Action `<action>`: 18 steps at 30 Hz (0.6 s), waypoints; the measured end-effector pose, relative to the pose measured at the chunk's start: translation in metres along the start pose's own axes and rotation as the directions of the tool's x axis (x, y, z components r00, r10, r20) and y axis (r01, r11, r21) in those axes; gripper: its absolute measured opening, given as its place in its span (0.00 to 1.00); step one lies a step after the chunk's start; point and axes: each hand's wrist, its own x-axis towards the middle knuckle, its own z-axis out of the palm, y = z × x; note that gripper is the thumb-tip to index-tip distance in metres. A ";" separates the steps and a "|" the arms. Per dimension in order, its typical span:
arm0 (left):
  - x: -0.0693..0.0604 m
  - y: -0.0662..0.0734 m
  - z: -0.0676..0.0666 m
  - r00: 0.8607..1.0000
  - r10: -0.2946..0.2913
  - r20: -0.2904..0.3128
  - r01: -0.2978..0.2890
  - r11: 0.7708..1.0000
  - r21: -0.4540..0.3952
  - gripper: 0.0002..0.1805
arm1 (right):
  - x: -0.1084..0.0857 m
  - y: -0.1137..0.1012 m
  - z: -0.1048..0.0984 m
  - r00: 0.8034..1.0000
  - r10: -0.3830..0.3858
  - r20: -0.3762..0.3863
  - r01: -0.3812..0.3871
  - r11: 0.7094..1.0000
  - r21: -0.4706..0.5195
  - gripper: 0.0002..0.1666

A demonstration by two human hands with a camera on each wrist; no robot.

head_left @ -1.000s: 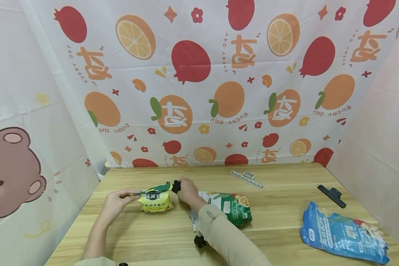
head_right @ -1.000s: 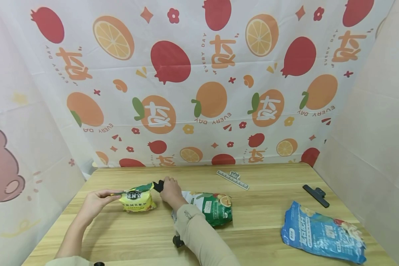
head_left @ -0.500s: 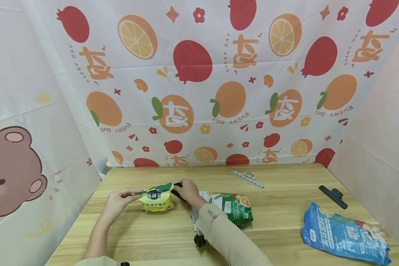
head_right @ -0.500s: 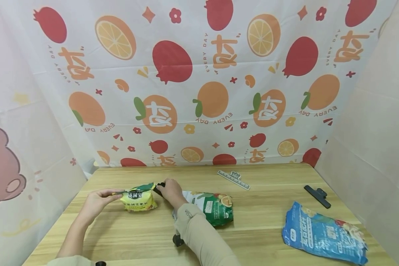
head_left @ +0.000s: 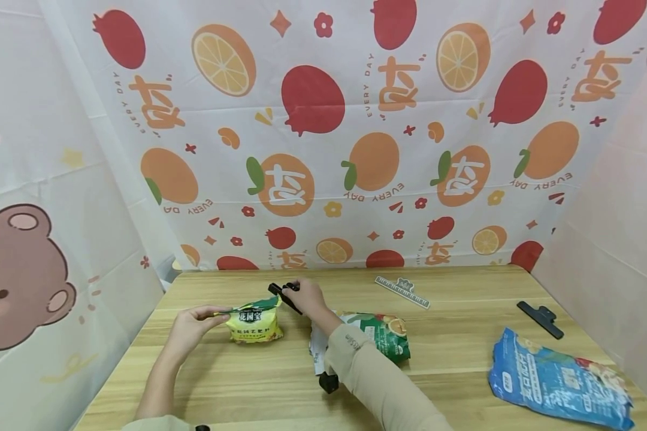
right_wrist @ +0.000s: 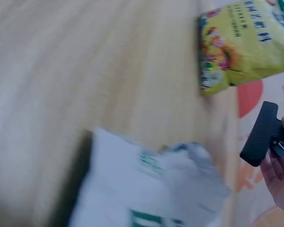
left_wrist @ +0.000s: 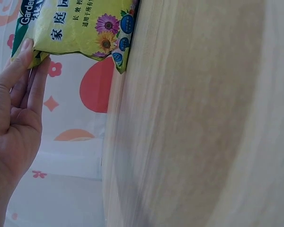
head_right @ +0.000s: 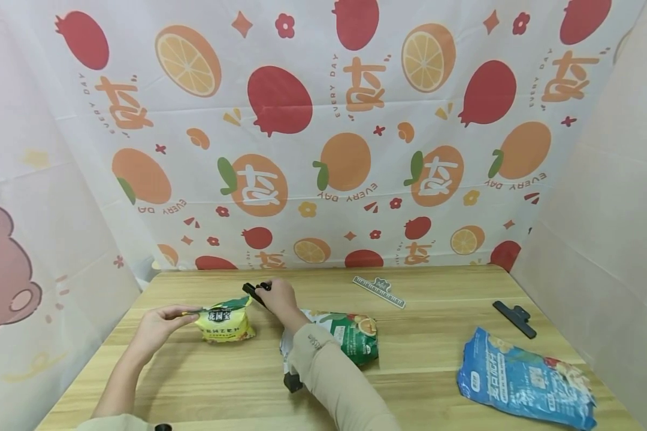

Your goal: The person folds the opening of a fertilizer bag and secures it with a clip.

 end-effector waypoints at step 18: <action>0.001 0.001 0.002 1.000 0.001 -0.013 -0.001 1.000 0.017 0.23 | -0.003 -0.044 -0.049 0.969 -0.248 -0.007 0.246 0.965 -0.093 0.18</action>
